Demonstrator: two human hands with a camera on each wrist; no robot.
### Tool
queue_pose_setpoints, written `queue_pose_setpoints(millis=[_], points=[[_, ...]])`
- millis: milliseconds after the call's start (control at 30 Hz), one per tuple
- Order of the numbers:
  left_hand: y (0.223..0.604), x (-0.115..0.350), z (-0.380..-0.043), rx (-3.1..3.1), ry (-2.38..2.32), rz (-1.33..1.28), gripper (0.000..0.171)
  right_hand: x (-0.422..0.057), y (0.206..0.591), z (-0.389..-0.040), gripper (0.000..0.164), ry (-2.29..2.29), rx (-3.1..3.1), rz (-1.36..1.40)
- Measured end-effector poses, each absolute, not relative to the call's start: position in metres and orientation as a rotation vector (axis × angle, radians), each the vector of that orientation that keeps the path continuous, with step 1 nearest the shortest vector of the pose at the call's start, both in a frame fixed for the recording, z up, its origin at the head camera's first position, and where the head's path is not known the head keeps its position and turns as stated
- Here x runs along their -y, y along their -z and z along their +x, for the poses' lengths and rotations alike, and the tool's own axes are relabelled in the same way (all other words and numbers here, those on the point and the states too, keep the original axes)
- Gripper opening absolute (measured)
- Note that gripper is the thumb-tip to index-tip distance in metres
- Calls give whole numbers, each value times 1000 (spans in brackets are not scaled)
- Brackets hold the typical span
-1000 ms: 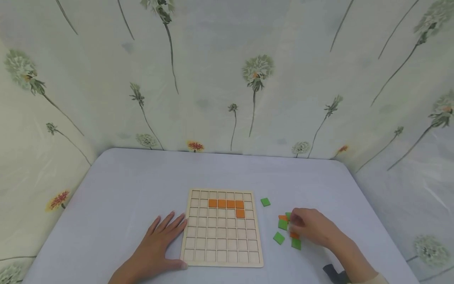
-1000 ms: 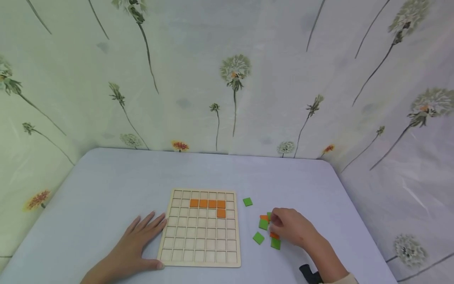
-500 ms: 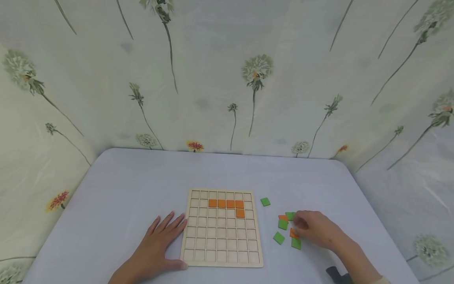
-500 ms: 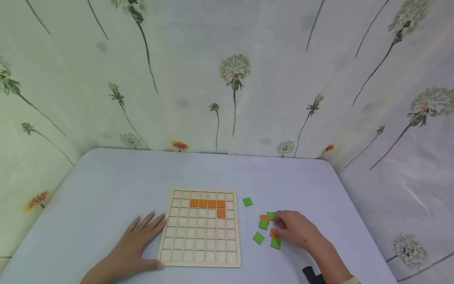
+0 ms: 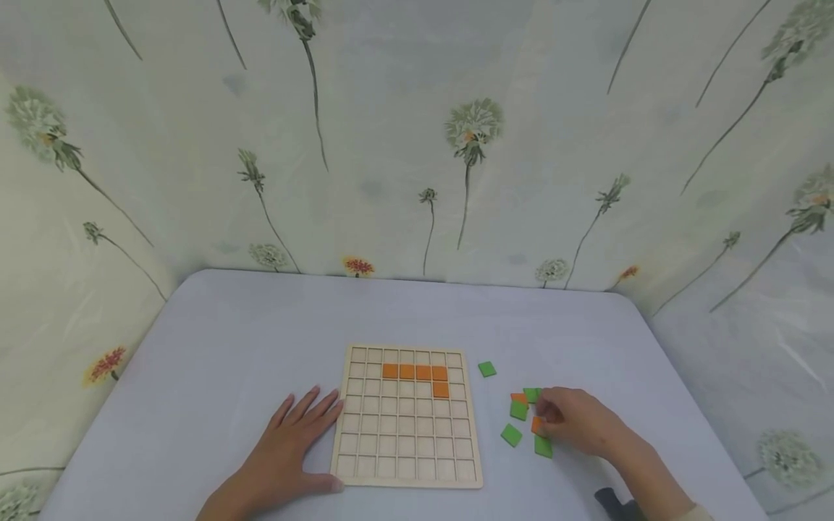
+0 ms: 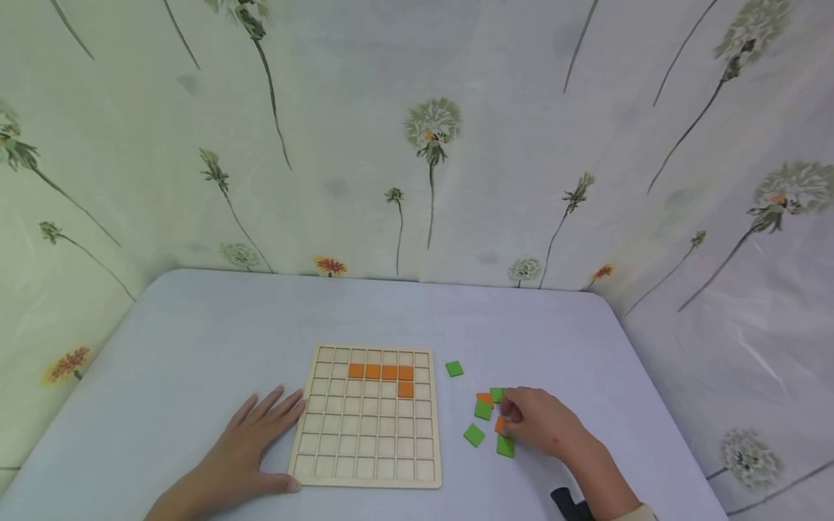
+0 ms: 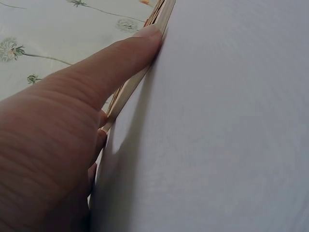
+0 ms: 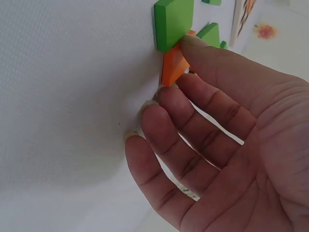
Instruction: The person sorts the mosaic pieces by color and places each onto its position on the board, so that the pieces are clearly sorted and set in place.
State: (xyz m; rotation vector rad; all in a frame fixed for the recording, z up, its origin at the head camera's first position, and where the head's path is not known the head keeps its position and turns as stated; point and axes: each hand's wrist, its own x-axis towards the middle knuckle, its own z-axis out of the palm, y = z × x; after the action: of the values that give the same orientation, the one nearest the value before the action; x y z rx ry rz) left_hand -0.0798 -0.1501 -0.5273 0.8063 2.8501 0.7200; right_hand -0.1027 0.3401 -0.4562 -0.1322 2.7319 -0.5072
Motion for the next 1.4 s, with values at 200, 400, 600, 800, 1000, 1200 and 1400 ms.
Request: queue_pose_setpoints(millis=[200, 400, 600, 800, 1000, 1200, 1400], points=[[525, 151, -81, -2856, -716, 815, 114, -342, 459, -106, 21, 524, -2726, -146], [526, 150, -80, -2851, -781, 835, 113, -348, 459, -109, 21, 616, -2670, -114], [530, 151, -79, -2844, -782, 819, 114, -351, 459, -109, 22, 666, -2638, -122], [531, 151, -80, -2857, -768, 825, 114, -359, 458, -114, 22, 732, -2575, -181], [531, 152, -80, -2865, -775, 845, 114, -366, 460, -117, 19, 784, -2520, -202], [531, 152, -79, -2878, -767, 859, 114, -366, 459, -119, 18, 787, -2500, -178], [532, 152, -80, -2875, -776, 861, 114, -365, 458, -120, 19, 772, -2493, -154]])
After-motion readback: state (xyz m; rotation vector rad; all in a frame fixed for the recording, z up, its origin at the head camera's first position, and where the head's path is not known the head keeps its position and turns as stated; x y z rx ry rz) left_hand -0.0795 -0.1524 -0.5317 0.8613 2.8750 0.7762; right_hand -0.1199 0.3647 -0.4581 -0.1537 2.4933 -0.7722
